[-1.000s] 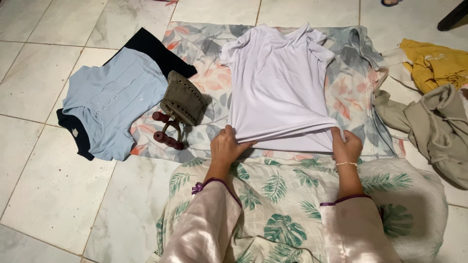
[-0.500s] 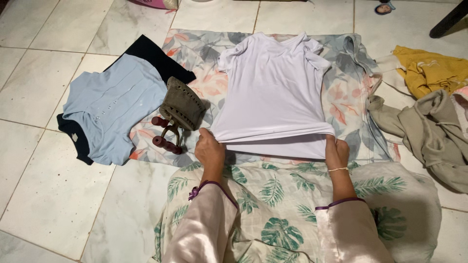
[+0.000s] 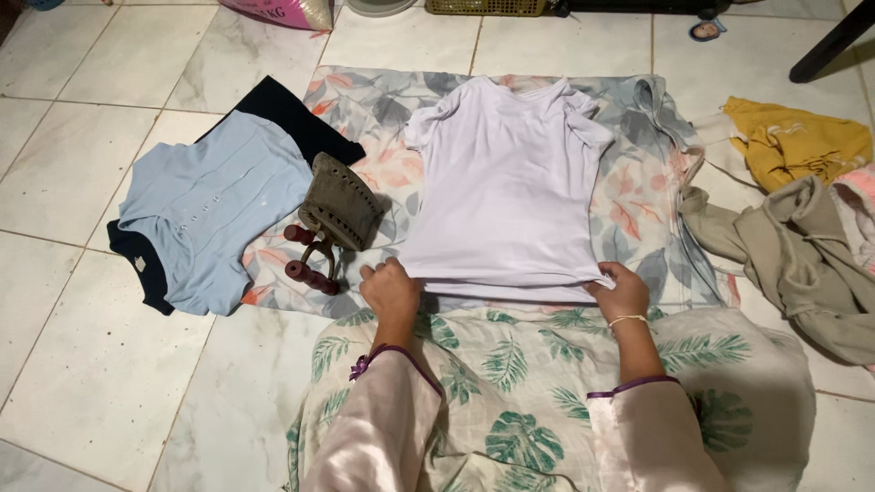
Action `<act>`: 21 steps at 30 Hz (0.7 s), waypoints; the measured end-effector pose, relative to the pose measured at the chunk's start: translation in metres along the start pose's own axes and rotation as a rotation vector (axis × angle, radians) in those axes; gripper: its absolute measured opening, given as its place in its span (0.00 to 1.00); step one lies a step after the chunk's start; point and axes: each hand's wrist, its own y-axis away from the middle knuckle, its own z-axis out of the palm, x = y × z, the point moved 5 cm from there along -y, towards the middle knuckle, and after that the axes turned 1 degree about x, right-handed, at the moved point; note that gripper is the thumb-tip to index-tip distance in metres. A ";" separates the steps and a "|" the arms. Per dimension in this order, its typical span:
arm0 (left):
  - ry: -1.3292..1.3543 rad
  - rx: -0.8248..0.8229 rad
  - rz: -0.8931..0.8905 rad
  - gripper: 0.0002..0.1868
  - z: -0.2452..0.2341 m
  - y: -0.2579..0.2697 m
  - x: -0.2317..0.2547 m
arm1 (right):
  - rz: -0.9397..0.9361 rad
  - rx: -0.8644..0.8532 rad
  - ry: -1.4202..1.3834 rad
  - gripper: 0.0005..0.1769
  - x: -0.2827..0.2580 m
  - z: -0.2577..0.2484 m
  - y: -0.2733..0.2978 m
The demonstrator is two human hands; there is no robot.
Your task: The person irons a white t-shirt laid out on a floral sheet on the floor. They smooth the fabric with their hands, use a traditional charcoal iron to press the shirt, and flip it over to iron the other side.
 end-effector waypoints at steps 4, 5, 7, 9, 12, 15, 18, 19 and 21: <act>0.244 0.040 -0.075 0.17 0.000 -0.019 -0.009 | 0.010 -0.032 0.176 0.22 0.012 -0.002 -0.029; 0.300 -0.033 -0.156 0.16 0.000 -0.035 -0.010 | 0.017 -0.013 0.203 0.22 0.005 -0.015 -0.047; 0.498 -0.067 -0.185 0.19 -0.014 -0.073 -0.003 | -0.029 0.064 0.281 0.21 -0.031 -0.048 -0.082; 0.686 0.053 -0.048 0.25 -0.050 -0.125 0.015 | -0.145 0.183 0.291 0.22 -0.089 -0.102 -0.120; 1.001 0.193 0.067 0.19 -0.116 -0.180 0.041 | -0.354 0.470 -0.032 0.23 -0.187 -0.180 -0.136; 0.987 0.641 0.312 0.28 -0.190 -0.176 0.062 | -0.705 0.675 -0.011 0.21 -0.256 -0.222 -0.098; 0.543 0.695 0.643 0.31 -0.225 -0.141 0.079 | -0.449 0.362 0.220 0.20 -0.265 -0.209 -0.096; 0.494 0.525 0.712 0.30 -0.227 -0.141 0.081 | -0.349 0.250 0.145 0.20 -0.258 -0.206 -0.102; 0.621 0.139 0.617 0.27 -0.226 -0.155 0.079 | -0.146 0.104 -0.203 0.21 -0.236 -0.214 -0.120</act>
